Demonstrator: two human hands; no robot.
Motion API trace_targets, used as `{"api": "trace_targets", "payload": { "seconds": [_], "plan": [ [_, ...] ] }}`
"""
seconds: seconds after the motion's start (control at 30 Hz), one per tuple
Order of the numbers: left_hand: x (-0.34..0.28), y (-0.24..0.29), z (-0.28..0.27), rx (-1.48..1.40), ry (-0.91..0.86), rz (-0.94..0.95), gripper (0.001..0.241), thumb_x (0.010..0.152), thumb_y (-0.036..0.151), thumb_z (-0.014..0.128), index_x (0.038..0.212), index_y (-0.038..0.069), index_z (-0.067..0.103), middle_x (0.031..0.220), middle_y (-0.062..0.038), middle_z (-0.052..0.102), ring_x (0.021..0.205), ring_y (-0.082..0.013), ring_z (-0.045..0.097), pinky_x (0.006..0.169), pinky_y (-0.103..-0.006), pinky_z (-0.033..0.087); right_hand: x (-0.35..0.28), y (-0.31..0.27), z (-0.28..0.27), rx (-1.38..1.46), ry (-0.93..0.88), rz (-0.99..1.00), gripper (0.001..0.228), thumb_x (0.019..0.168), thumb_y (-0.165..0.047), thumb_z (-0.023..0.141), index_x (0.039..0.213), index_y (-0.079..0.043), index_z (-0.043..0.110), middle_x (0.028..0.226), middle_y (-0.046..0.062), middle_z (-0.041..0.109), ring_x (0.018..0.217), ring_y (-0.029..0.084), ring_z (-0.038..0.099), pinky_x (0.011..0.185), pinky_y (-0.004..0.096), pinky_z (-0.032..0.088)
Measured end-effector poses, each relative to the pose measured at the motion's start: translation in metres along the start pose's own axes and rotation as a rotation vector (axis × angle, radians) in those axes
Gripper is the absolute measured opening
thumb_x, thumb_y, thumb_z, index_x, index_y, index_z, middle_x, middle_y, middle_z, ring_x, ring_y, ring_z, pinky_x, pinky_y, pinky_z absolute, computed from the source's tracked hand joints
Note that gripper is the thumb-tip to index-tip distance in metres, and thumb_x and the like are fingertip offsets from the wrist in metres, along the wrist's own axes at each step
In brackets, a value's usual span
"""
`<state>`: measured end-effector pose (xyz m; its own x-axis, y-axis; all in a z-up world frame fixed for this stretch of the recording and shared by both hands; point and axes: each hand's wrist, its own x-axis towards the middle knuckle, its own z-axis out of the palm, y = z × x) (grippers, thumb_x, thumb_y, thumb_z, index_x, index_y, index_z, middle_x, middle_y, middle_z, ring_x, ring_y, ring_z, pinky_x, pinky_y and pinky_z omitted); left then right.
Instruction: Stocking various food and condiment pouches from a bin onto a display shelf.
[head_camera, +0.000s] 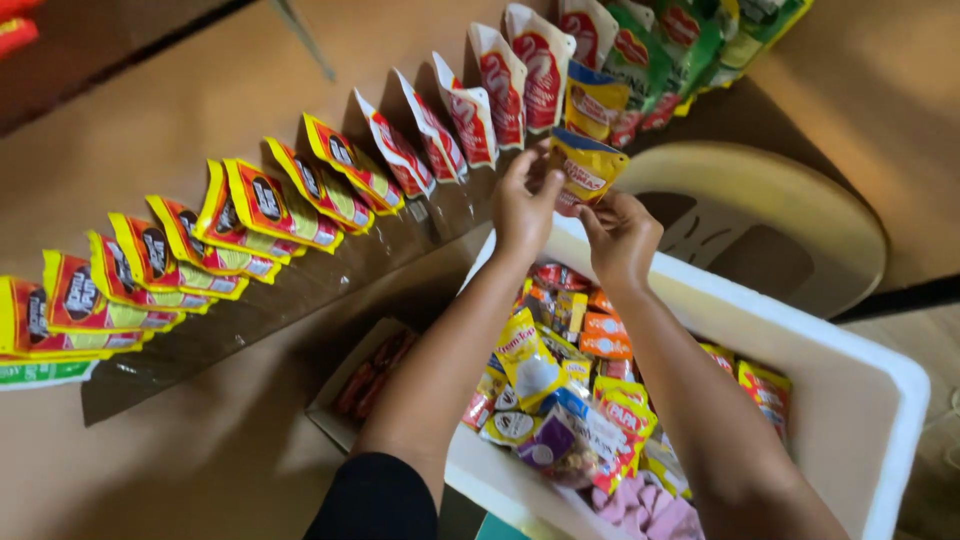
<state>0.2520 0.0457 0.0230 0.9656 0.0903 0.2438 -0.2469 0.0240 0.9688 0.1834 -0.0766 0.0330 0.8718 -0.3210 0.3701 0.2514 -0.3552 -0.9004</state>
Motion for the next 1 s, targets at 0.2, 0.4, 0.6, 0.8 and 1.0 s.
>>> {"api": "trace_targets", "payload": {
  "seconds": [0.2,0.4,0.6,0.8,1.0],
  "plan": [
    [0.029,-0.008,0.015,-0.022,-0.011,-0.024,0.047,0.090,0.005,0.075,0.136,0.004,0.063,0.123,-0.012,0.070,0.100,-0.0163,0.069,0.088,-0.0295,0.057,0.044,0.029,0.033,-0.104,0.084,-0.080,0.022,0.088,0.001,0.081,0.107,0.005,0.072,0.097,0.013,0.074,0.085,0.016,0.077,0.073,0.029,0.062],
    [0.040,-0.023,0.018,0.061,0.012,0.065,0.044,0.089,0.003,0.075,0.131,0.004,0.065,0.120,-0.012,0.072,0.100,-0.0177,0.070,0.089,-0.0297,0.057,0.058,0.049,0.047,-0.108,0.109,-0.105,0.021,0.089,0.001,0.081,0.106,0.005,0.069,0.095,0.013,0.074,0.085,0.017,0.077,0.073,0.029,0.062],
    [0.048,-0.047,0.023,0.081,0.078,0.075,0.041,0.088,0.002,0.075,0.128,0.003,0.065,0.118,-0.011,0.072,0.099,-0.0182,0.070,0.089,-0.0306,0.058,0.064,0.053,0.051,-0.045,0.097,-0.035,0.022,0.091,-0.003,0.084,0.102,0.002,0.065,0.094,0.009,0.074,0.084,0.014,0.076,0.073,0.028,0.062],
    [0.040,-0.064,0.024,0.074,0.108,0.088,0.037,0.093,0.007,0.074,0.129,0.005,0.063,0.115,-0.008,0.074,0.100,-0.0164,0.070,0.090,-0.0307,0.058,0.042,0.048,0.033,-0.021,0.142,0.053,0.025,0.088,-0.004,0.087,0.101,0.001,0.067,0.089,0.007,0.071,0.076,0.010,0.068,0.067,0.025,0.057],
    [-0.055,-0.005,0.038,0.167,0.017,0.055,0.017,0.101,0.012,0.072,0.115,0.005,0.069,0.106,-0.004,0.070,0.099,-0.0136,0.067,0.086,-0.0319,0.057,-0.066,0.052,-0.014,-0.004,0.200,0.119,0.015,0.096,-0.002,0.082,0.098,-0.001,0.067,0.090,0.005,0.073,0.080,0.010,0.069,0.072,0.027,0.058]
  ]
}}
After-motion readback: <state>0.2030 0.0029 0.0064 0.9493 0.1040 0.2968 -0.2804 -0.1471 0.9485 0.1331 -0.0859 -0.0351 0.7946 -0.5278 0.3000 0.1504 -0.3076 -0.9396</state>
